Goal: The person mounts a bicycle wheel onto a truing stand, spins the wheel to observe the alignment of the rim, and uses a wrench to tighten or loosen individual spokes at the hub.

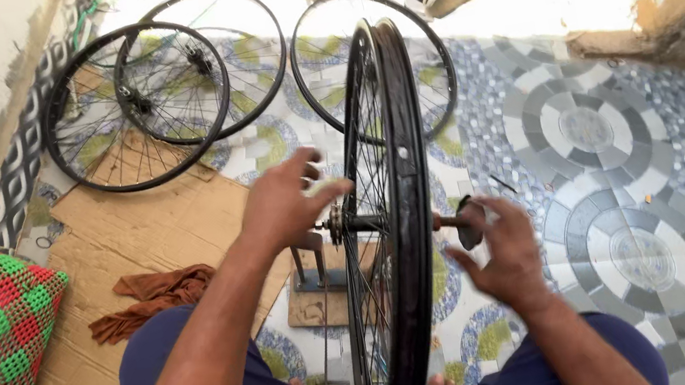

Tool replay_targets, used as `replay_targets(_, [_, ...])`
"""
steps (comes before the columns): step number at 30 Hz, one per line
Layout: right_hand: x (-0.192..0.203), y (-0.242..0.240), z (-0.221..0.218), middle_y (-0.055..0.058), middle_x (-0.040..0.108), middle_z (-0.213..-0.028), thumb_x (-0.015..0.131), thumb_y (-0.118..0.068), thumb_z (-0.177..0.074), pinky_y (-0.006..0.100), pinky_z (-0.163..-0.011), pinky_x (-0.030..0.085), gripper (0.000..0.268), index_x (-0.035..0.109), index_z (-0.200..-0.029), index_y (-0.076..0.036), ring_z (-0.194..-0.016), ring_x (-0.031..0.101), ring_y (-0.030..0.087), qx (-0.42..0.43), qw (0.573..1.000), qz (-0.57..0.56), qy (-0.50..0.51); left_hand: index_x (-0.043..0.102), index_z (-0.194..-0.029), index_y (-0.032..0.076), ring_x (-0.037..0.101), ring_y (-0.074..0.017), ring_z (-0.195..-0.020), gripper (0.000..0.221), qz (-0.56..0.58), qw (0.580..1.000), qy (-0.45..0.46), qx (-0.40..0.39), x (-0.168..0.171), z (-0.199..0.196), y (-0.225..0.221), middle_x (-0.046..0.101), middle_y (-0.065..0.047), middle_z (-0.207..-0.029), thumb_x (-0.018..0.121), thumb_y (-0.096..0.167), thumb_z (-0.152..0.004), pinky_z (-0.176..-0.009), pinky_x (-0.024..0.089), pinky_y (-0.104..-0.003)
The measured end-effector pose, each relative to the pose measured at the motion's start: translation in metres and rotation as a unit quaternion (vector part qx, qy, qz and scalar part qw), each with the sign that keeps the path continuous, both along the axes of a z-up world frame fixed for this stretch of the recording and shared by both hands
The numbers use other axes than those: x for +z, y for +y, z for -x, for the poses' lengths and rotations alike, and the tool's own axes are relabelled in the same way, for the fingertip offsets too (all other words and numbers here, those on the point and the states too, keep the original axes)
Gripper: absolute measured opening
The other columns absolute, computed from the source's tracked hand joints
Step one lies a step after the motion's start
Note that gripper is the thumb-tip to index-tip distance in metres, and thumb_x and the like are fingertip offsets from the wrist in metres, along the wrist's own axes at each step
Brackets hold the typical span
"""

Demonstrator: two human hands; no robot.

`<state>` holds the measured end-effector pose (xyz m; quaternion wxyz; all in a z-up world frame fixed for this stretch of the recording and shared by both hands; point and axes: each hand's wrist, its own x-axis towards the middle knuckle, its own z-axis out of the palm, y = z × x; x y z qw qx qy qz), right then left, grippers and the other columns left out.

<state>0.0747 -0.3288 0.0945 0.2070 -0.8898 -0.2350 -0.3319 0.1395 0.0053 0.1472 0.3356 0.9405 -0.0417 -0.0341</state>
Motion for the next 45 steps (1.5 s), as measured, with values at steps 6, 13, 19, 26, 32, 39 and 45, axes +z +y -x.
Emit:
replay_targets(6, [0.012,0.013,-0.054,0.016,0.073,-0.088,0.084,-0.025,-0.076,0.043,-0.085,0.057,0.039,0.072,-0.108,-0.006,-0.093,0.071,0.032,-0.103,0.911,0.156,0.368,0.062,-0.132,0.011,0.069,-0.0328,-0.108,0.068,-0.136,0.988,0.064,0.047,-0.024,-0.008,0.035,0.075,-0.016,-0.112,0.067,0.064,-0.089,-0.093,0.054,-0.048])
replay_targets(13, [0.003,0.010,-0.073,0.016,0.073,-0.087,0.074,-0.033,-0.095,0.045,-0.072,0.056,0.029,0.074,-0.102,-0.005,-0.078,0.071,0.032,-0.100,0.978,-0.078,0.168,0.064,-0.128,0.010,0.062,-0.0350,-0.117,0.069,-0.096,0.992,0.060,0.054,-0.030,-0.006,0.037,0.069,-0.016,-0.121,0.071,0.062,-0.084,-0.097,0.049,-0.049])
replay_targets(19, [-0.017,0.022,-0.031,0.023,0.069,-0.091,0.071,-0.051,-0.095,0.050,-0.076,0.055,0.053,0.068,-0.107,0.000,-0.082,0.068,0.041,-0.085,0.992,0.013,0.094,0.068,-0.122,0.008,0.068,-0.0344,-0.113,0.060,-0.115,0.988,0.092,0.048,-0.020,-0.002,0.035,0.073,-0.016,-0.116,0.068,0.058,-0.090,-0.097,0.053,-0.048])
replay_targets(26, [-0.014,0.000,-0.087,0.016,0.072,-0.081,0.066,-0.050,-0.099,0.047,-0.071,0.054,0.038,0.082,-0.114,-0.019,-0.079,0.071,0.035,-0.204,0.886,0.091,0.406,0.067,-0.122,0.009,0.067,-0.0354,-0.111,0.061,-0.084,0.994,0.049,0.048,-0.021,0.000,0.038,0.073,-0.016,-0.112,0.069,0.058,-0.087,-0.093,0.053,-0.049])
replay_targets(32, [-0.025,0.023,-0.021,0.015,0.070,-0.085,0.080,-0.047,-0.087,0.047,-0.071,0.055,0.040,0.069,-0.104,-0.014,-0.079,0.070,0.037,-0.106,0.973,-0.100,0.178,0.066,-0.123,0.006,0.068,-0.0353,-0.109,0.064,-0.141,0.986,0.083,0.007,-0.033,-0.005,0.032,0.072,-0.018,-0.113,0.066,0.061,-0.090,-0.094,0.052,-0.050])
replay_targets(39, [-0.010,0.005,-0.089,0.017,0.077,-0.092,0.083,-0.036,-0.080,0.047,-0.081,0.059,0.029,0.078,-0.096,-0.013,-0.087,0.073,0.039,-0.119,0.849,0.277,0.435,0.068,-0.124,0.012,0.072,-0.0332,-0.098,0.063,-0.110,0.991,0.070,0.035,-0.024,-0.004,0.038,0.077,-0.014,-0.095,0.067,0.062,-0.087,-0.088,0.055,-0.048])
replay_targets(45, [-0.026,0.034,-0.031,0.022,0.073,-0.101,0.078,-0.019,-0.096,0.044,-0.086,0.058,0.027,0.068,-0.115,-0.002,-0.094,0.072,0.038,-0.086,0.993,-0.060,-0.055,0.070,-0.120,0.010,0.070,-0.0352,-0.097,0.062,-0.126,0.991,0.026,0.031,-0.027,-0.009,0.038,0.076,-0.016,-0.094,0.069,0.063,-0.087,-0.086,0.054,-0.048])
